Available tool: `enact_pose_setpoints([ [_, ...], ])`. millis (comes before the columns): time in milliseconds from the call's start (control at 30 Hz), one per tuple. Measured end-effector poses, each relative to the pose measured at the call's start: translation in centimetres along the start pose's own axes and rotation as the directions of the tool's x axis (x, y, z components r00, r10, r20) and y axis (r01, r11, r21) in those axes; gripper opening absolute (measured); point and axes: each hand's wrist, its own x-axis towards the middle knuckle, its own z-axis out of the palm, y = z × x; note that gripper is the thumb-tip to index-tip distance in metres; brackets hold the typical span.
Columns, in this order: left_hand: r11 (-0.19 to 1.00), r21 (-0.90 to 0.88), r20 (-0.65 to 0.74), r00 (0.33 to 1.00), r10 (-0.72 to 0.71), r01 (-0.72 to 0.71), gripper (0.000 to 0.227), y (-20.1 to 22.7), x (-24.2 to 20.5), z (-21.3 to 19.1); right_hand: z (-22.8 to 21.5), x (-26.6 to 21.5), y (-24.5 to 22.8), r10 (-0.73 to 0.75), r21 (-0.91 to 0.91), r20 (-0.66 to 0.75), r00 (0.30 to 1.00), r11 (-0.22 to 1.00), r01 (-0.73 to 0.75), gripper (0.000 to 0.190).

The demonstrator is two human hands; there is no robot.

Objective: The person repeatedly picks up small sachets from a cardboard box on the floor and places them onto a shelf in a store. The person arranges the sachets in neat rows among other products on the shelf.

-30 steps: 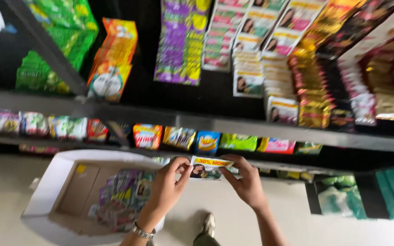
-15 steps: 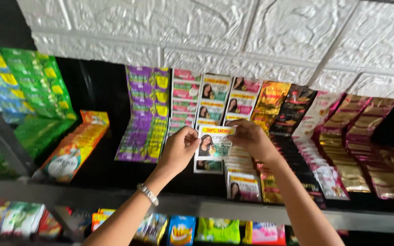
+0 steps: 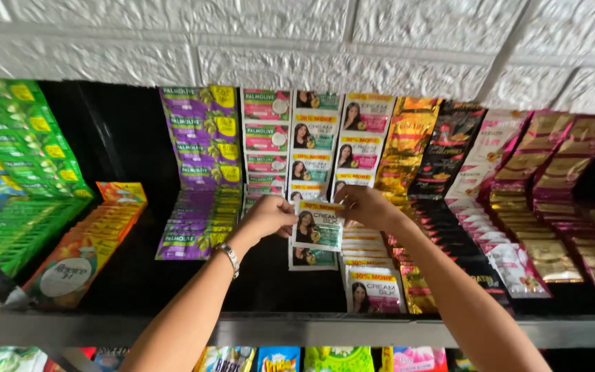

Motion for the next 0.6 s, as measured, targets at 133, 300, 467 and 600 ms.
enact_pose_setpoints([
  [133, 0.987, 0.044, 0.122, 0.979, -0.161, 0.157, 0.014, -4.4, 1.2, -0.1, 1.9, -0.3, 0.3, 0.116, -0.024, 0.085, 0.990, 0.993, -0.114, 0.021],
  [300, 0.965, 0.051, 0.254, 0.931, -0.260, 0.256, 0.014, -5.4, 0.7, 0.6, 3.6, 0.4, 3.3, 0.074, -0.082, 0.135, 0.988, 0.995, -0.064, 0.015],
  [467, 0.920, 0.219, 0.195, 0.909, -0.368, 0.325, 0.015, -4.2, -0.6, 1.0, 5.0, 0.4, 3.1, -0.020, -0.364, 0.069, 0.997, 0.930, 0.044, 0.027],
  [600, 0.909, 0.233, 0.176, 0.904, -0.390, 0.346, 0.016, -3.9, -0.7, 1.0, 5.3, 0.8, 3.7, -0.013, -0.372, 0.064, 0.998, 0.928, 0.036, 0.029],
])
